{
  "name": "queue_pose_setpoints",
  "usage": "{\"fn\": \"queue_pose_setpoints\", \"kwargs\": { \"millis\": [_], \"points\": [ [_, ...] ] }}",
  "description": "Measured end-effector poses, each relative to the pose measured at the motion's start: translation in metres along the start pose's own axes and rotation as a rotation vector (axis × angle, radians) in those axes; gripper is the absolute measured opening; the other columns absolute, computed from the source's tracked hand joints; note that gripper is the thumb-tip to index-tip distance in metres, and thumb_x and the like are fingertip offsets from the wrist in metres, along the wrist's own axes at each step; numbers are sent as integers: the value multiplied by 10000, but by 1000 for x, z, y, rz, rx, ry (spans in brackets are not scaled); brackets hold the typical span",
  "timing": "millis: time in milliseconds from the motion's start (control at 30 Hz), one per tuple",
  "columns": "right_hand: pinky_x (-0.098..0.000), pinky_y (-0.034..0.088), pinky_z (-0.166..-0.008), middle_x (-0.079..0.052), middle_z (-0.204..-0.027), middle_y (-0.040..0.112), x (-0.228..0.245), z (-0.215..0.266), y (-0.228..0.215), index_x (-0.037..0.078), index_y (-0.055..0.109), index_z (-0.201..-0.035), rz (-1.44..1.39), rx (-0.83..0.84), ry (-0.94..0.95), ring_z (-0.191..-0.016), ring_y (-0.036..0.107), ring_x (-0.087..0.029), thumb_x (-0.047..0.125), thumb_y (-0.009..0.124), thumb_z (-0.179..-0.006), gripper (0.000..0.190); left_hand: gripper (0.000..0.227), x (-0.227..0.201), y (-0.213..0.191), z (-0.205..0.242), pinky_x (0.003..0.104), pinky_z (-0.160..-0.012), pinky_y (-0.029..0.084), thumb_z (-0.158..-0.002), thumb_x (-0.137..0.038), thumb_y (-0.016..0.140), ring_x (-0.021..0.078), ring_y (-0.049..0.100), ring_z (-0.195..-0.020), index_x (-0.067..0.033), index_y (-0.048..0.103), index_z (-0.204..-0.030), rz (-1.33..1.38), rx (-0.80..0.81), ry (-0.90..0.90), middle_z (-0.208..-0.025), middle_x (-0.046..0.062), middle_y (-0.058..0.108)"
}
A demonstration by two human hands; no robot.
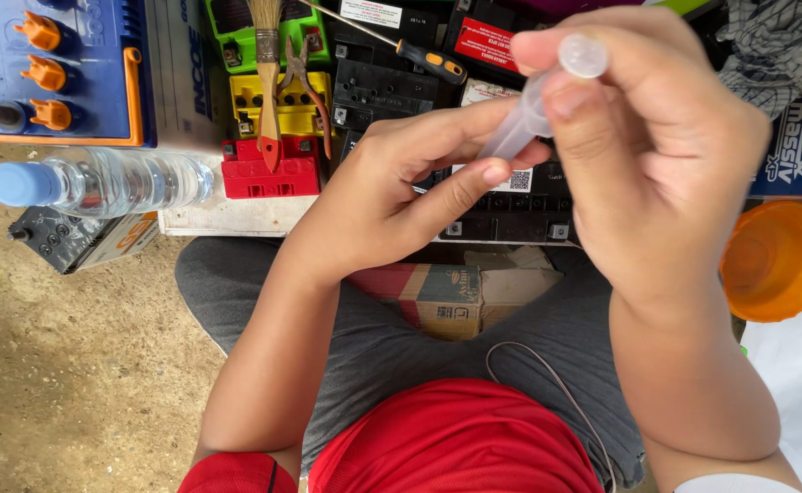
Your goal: Maintaining batteries by filling them with liquid using a syringe and cleaning them with a brush.
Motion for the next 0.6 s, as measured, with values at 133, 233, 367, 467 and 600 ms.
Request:
{"fn": "queue_pose_setpoints", "kwargs": {
  "millis": [133, 233, 367, 467, 600],
  "points": [
    [-396, 524, -971, -315, -1222, 640, 5, 5, -6, -208, 648, -1288, 32, -57, 11, -1113, 649, -347, 180, 463, -1246, 432, 322, -12, 1, -8, 338, -1173, 604, -1165, -146, 547, 226, 775, -1291, -64, 484, -1470, -21, 9, 61, -1350, 127, 750],
    [-398, 539, -968, -312, -1232, 625, 4, 8, -9, -200, 637, -1290, 15, -71, 17, -1099, 663, -352, 182, 462, -1247, 422, 316, -16, 3, -12, 328, -1134, 613, -1172, -165, 546, 205, 787, -1262, -70, 495, -1468, -67, 29, 81, -1337, 91, 767],
    [-403, 573, -959, -307, -1256, 591, 0, 10, -11, -182, 610, -1295, -28, -101, 29, -1069, 695, -363, 187, 460, -1249, 401, 315, -12, 8, -14, 322, -1134, 624, -1170, -155, 552, 211, 793, -1278, -70, 498, -1468, -51, 27, 79, -1371, 94, 744],
    [-400, 579, -941, -305, -1248, 582, -3, 10, -10, -184, 607, -1287, -40, -111, 26, -1065, 689, -366, 156, 461, -1243, 372, 313, -8, 10, -14, 326, -1150, 621, -1162, -154, 553, 213, 788, -1286, -66, 505, -1459, -25, 25, 72, -1370, 96, 735],
    [-407, 556, -945, -312, -1205, 595, -6, 11, -11, -196, 626, -1270, -14, -96, 16, -1081, 666, -373, 155, 465, -1224, 389, 311, -5, 13, -14, 337, -1147, 619, -1153, -142, 551, 225, 783, -1272, -50, 506, -1447, 12, 23, 64, -1352, 112, 731]
  ]
}}
Point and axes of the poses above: each hand's wrist, its own z-axis away from the middle knuckle, its own y-axis out of the palm, x = y × z, the point moved 2 cm from there along -z, towards the middle knuckle
